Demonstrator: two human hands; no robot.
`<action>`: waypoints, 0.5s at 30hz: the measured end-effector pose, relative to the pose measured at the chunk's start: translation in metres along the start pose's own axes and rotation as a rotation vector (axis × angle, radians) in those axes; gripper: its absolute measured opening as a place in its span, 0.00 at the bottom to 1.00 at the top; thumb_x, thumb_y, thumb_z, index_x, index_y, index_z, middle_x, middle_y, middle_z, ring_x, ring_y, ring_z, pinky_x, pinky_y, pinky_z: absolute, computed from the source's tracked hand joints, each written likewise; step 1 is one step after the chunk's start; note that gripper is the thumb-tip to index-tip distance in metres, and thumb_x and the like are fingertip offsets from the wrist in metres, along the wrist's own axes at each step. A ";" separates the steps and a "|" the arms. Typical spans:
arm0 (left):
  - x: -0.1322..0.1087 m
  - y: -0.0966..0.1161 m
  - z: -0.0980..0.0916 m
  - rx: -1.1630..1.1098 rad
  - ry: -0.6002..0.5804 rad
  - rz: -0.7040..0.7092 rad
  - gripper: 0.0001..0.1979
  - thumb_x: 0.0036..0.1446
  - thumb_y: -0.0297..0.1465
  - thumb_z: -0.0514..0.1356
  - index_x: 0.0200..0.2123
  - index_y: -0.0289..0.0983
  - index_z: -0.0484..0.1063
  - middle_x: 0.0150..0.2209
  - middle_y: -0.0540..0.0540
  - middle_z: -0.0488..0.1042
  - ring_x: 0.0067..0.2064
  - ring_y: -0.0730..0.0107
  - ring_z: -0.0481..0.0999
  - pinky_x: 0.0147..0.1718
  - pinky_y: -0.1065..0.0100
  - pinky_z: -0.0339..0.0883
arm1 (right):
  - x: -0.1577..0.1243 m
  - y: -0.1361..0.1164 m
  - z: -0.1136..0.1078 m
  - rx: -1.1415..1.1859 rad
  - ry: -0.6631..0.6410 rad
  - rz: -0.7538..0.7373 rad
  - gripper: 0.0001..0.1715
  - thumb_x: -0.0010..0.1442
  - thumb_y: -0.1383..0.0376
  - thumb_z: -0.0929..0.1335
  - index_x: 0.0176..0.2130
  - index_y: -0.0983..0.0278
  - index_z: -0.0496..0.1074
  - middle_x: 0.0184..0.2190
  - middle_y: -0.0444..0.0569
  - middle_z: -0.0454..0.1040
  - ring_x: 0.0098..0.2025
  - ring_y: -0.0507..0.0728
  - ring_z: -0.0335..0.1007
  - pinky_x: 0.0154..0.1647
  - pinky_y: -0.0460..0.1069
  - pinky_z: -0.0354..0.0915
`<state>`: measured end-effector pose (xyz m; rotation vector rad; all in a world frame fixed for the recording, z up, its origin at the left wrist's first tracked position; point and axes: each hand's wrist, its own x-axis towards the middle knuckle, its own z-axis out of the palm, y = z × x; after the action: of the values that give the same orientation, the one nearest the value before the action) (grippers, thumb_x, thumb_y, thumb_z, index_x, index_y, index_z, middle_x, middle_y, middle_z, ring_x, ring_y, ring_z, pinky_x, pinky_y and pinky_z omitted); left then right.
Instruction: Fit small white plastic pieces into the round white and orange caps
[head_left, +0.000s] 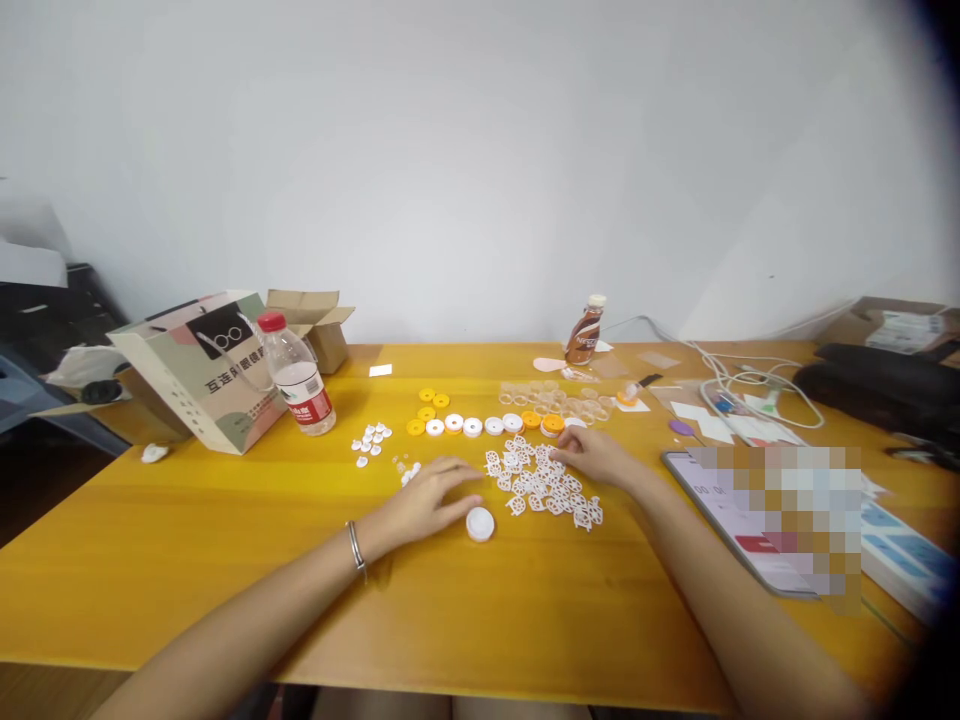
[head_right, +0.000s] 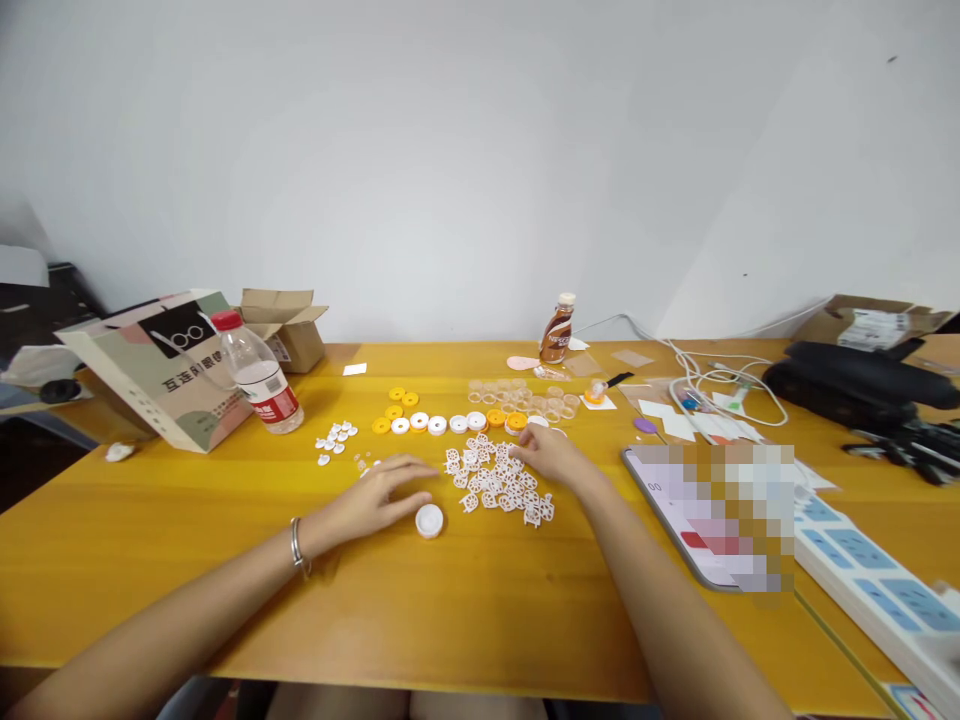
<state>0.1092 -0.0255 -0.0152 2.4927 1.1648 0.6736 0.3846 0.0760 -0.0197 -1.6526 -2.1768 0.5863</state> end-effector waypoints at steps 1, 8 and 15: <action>0.004 -0.005 0.000 0.022 0.019 0.000 0.16 0.58 0.34 0.50 0.50 0.42 0.61 0.46 0.45 0.67 0.47 0.66 0.65 0.48 0.62 0.60 | 0.000 -0.001 0.003 0.014 -0.007 -0.012 0.08 0.48 0.61 0.67 0.27 0.64 0.67 0.21 0.44 0.69 0.24 0.51 0.63 0.23 0.45 0.55; 0.035 -0.022 0.011 0.151 -0.007 0.172 0.14 0.57 0.28 0.51 0.47 0.39 0.64 0.45 0.44 0.67 0.47 0.66 0.65 0.47 0.64 0.61 | 0.001 -0.014 0.024 0.077 -0.002 -0.112 0.07 0.50 0.62 0.65 0.28 0.64 0.68 0.22 0.44 0.69 0.25 0.51 0.63 0.25 0.44 0.57; 0.038 -0.019 0.023 0.249 0.005 0.155 0.10 0.59 0.29 0.49 0.39 0.37 0.70 0.38 0.44 0.70 0.42 0.66 0.68 0.42 0.64 0.61 | -0.010 -0.029 0.021 0.189 -0.018 -0.302 0.11 0.49 0.58 0.66 0.31 0.63 0.68 0.23 0.43 0.67 0.25 0.51 0.61 0.26 0.45 0.57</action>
<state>0.1306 0.0147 -0.0325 2.8137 1.1272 0.6065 0.3531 0.0571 -0.0232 -1.1987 -2.2464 0.6938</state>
